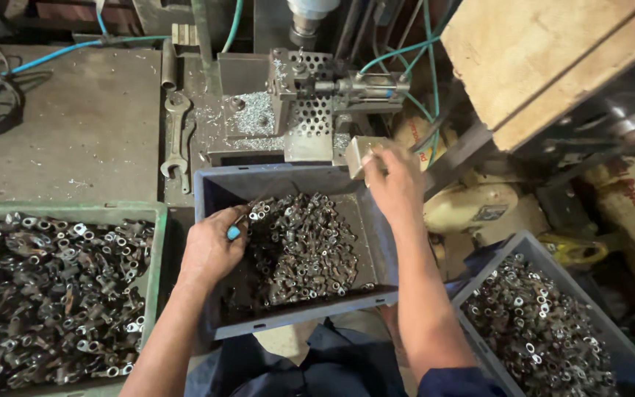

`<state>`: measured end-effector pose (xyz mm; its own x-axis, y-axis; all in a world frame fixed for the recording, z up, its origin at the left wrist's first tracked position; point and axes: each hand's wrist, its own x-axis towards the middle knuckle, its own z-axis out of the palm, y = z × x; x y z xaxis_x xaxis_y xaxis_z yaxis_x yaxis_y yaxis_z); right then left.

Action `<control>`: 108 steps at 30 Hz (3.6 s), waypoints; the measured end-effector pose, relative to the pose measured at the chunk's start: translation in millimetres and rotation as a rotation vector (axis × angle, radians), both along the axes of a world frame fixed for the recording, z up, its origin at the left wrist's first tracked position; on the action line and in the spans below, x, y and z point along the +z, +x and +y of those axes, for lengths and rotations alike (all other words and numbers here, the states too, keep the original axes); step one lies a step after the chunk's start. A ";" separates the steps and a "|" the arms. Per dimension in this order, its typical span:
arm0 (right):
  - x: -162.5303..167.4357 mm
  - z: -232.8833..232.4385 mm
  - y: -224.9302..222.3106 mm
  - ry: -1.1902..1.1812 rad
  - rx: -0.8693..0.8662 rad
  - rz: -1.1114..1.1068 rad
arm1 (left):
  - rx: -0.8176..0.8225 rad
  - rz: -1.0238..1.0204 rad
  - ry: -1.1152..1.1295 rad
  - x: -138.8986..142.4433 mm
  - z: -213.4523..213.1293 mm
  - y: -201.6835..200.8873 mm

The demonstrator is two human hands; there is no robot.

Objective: The person picks small metal fittings from a bin, places one into the fixture of a bench drilling/tapping machine, and operates the machine to machine the part. They then move the machined part into an output bin and repeat the cycle with the next fitting.

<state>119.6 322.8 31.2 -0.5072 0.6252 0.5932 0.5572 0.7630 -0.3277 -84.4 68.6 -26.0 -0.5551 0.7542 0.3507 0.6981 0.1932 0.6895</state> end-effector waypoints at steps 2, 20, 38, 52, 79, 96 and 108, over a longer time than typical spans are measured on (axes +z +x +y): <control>5.1 0.7 5.6 -0.005 0.049 -0.036 | 0.001 0.003 -0.006 2.1 -1.0 1.7; -66.0 -106.0 101.4 -0.169 0.039 0.186 | 0.300 -0.158 0.304 -24.6 -44.1 -20.4; -54.3 -111.3 97.4 -0.302 0.076 0.177 | 0.158 0.211 -1.093 -153.9 -167.1 -107.9; -56.8 -110.5 98.0 -0.321 0.067 0.154 | 0.035 0.391 -1.141 -138.4 -161.9 -110.4; -75.9 -176.0 40.7 -0.933 0.590 0.312 | -0.169 -0.197 0.087 52.7 -36.2 104.1; -101.1 -55.6 113.7 -0.958 0.191 0.765 | -0.111 0.042 -0.136 7.4 -44.8 60.4; -121.1 -54.8 121.0 -0.881 0.206 0.808 | 0.030 -0.049 -0.109 0.4 -50.1 63.5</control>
